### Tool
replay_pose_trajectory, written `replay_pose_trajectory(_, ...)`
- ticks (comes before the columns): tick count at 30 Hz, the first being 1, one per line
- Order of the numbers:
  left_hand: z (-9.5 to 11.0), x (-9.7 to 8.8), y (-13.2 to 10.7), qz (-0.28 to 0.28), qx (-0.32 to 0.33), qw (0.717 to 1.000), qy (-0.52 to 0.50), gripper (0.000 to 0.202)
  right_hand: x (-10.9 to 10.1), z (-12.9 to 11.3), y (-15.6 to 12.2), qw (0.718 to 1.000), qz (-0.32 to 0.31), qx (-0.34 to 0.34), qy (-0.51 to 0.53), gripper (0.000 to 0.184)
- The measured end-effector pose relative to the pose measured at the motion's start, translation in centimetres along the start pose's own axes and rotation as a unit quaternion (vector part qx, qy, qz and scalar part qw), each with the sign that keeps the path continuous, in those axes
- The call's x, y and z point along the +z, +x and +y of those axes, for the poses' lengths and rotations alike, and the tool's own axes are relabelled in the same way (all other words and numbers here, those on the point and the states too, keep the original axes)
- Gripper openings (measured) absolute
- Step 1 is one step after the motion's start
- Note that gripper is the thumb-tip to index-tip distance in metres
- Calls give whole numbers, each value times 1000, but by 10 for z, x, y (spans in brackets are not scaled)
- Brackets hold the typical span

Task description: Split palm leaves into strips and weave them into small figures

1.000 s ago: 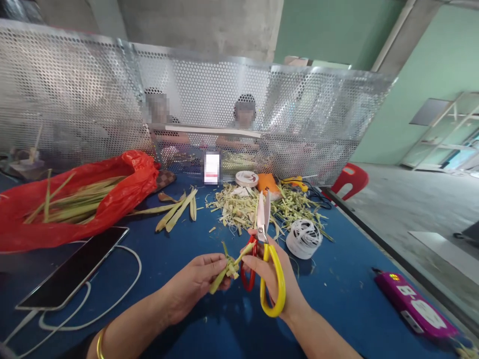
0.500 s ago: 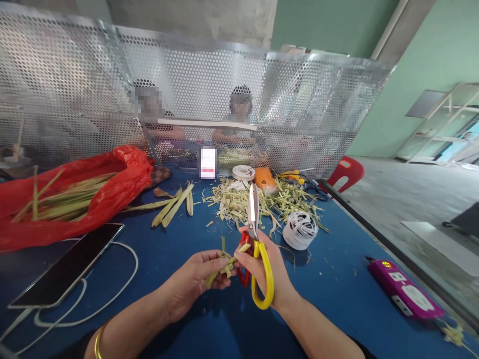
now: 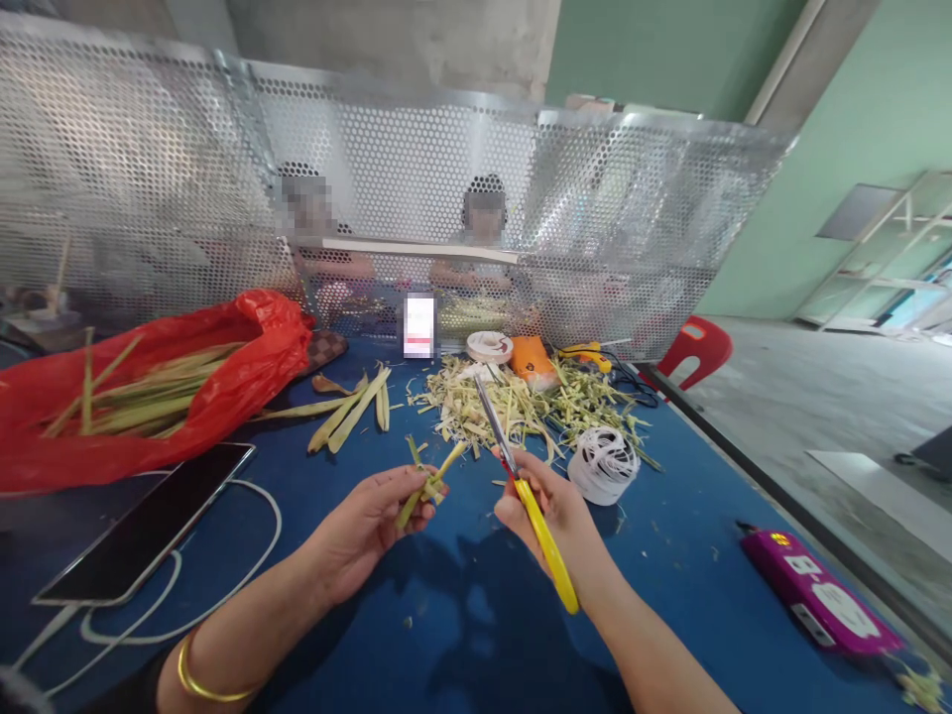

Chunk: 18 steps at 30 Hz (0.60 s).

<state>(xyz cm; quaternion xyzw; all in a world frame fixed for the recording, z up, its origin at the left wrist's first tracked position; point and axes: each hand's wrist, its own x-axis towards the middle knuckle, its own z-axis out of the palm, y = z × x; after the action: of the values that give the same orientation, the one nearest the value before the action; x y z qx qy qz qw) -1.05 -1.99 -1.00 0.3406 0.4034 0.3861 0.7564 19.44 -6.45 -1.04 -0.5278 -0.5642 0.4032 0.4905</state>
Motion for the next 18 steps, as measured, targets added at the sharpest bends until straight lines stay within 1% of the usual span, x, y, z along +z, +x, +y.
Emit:
replay_pose_trajectory(1, 3, -3, 2, 15, 17, 1000, 3, 24, -4, 2, 0, 999, -7, -16, -32, 61)
replay_pose_trajectory(3, 7, -7, 5, 40, 42, 998, 5, 26, -11, 7, 0, 995, 2, -36, -96, 60)
replay_pose_trajectory(6, 9, -11, 8, 54, 49, 997, -9, 28, -14, 13, 0, 983, -4, -12, -182, 61)
replay_pose_trajectory(8, 8, -11, 8, 51, 45, 998, -11, 29, -10, 14, 0, 981, -3, 19, -192, 61)
replay_pose_trajectory(10, 6, -8, 7, 44, 38, 998, 4, 31, -3, 14, 1, 988, 11, 34, -147, 59)
replay_pose_trajectory(12, 3, -4, 5, 46, 25, 998, 26, 36, 5, 12, 1, 996, 31, 26, -74, 56)
replay_pose_trajectory(15, 1, 3, 1, 58, 7, 996, 69, 56, 13, 9, 1, 998, 64, 17, 22, 55)
replay_pose_trajectory(16, 1, 5, -1, 52, 4, 995, 82, 63, 14, 8, 1, 996, 70, 24, 45, 55)
replay_pose_trajectory(18, 0, 8, -4, 34, 7, 994, 104, 69, 14, 6, 1, 993, 74, 39, 77, 58)
